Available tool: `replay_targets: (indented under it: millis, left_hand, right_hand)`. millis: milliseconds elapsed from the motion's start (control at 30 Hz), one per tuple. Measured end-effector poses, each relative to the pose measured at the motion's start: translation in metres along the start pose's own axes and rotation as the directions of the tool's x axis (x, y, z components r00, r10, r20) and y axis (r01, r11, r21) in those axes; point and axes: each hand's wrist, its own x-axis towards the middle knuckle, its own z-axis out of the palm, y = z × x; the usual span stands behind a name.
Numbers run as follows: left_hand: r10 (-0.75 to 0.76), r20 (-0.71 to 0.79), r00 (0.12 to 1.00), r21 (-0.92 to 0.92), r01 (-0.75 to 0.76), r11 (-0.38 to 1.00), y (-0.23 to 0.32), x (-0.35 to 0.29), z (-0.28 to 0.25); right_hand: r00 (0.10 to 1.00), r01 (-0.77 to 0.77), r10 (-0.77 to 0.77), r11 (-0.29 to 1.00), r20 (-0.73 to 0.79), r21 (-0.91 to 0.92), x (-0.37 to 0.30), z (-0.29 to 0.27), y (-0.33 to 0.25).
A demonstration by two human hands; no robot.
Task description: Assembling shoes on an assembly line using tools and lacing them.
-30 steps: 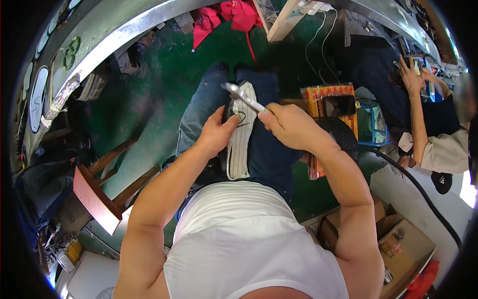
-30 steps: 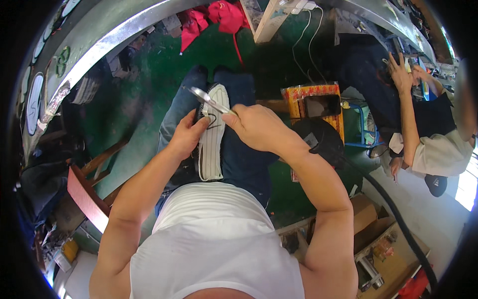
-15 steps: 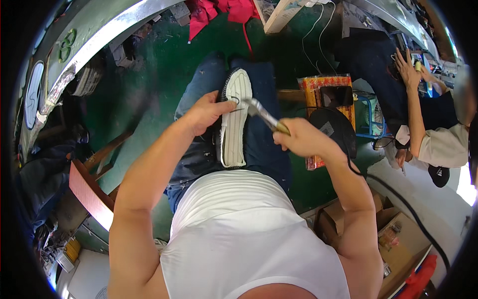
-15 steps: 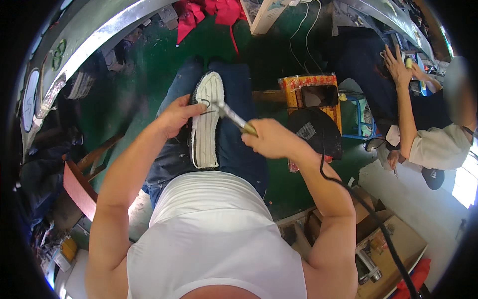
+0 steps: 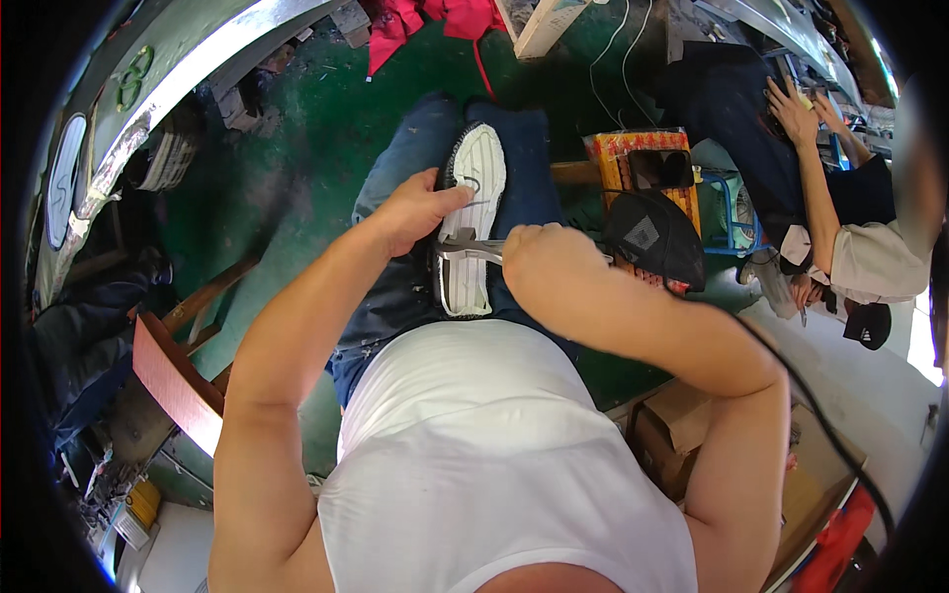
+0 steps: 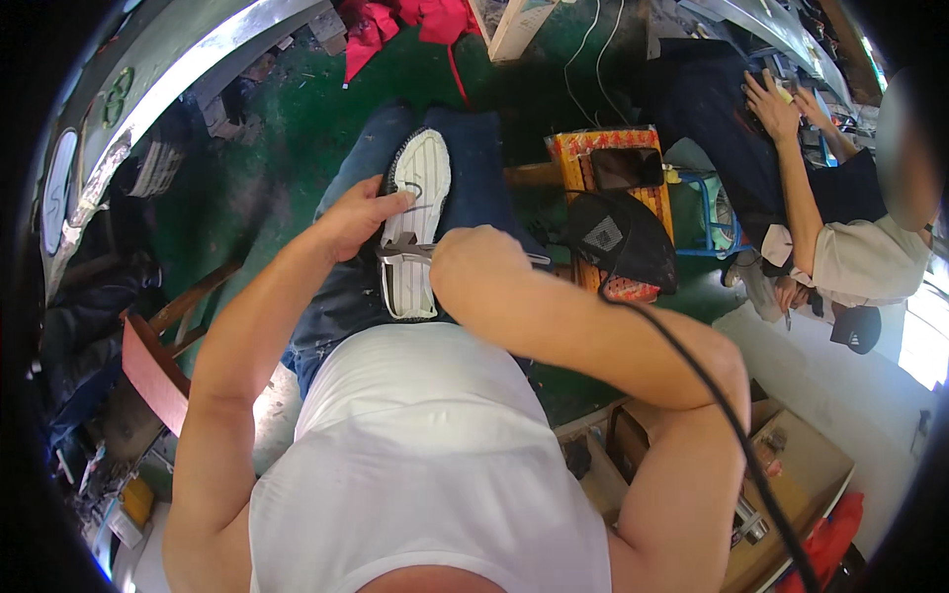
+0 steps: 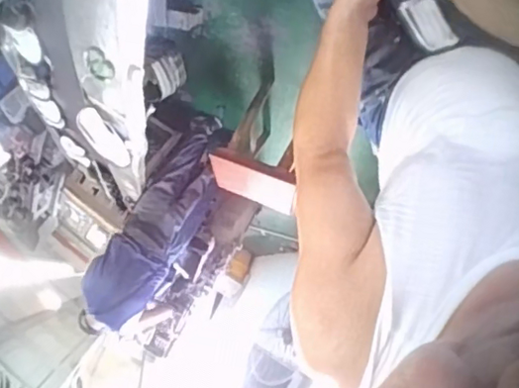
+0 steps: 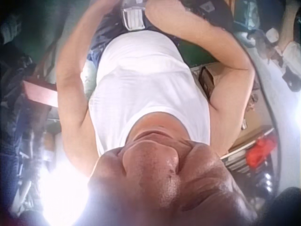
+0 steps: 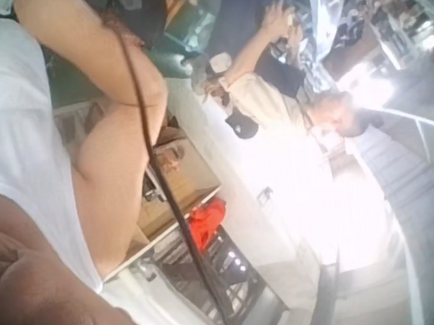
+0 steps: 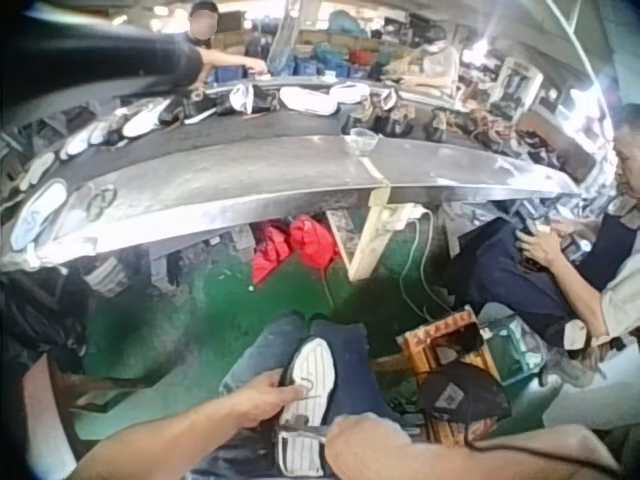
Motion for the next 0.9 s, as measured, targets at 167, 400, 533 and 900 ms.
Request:
replay_targets:
  millis: [167, 400, 533, 900]
  left_hand:
    - [0.01, -0.017, 1.0, 0.045, -0.009, 0.999, 0.007, -0.02, 0.009]
    - [0.256, 0.263, 0.93, -0.383, -0.143, 0.913, -0.016, -0.014, -0.007]
    - [0.187, 0.292, 0.938, -0.274, -0.105, 0.956, -0.01, -0.007, 0.003]
    - [0.214, -0.057, 0.975, -0.045, -0.216, 0.975, -0.026, -0.013, 0.025]
  right_hand:
    - [0.987, 0.124, -0.15, 0.941, 0.057, 0.314, 0.01, 0.029, 0.029]
    - [0.982, 0.062, 0.076, 0.733, -0.171, 0.678, 0.017, 0.092, 0.025]
    - [0.98, -0.022, 0.161, 0.661, -0.113, 0.75, -0.002, 0.089, 0.028]
    - [0.944, -0.001, 0.092, 0.962, -0.318, 0.274, -0.037, 0.102, -0.007]
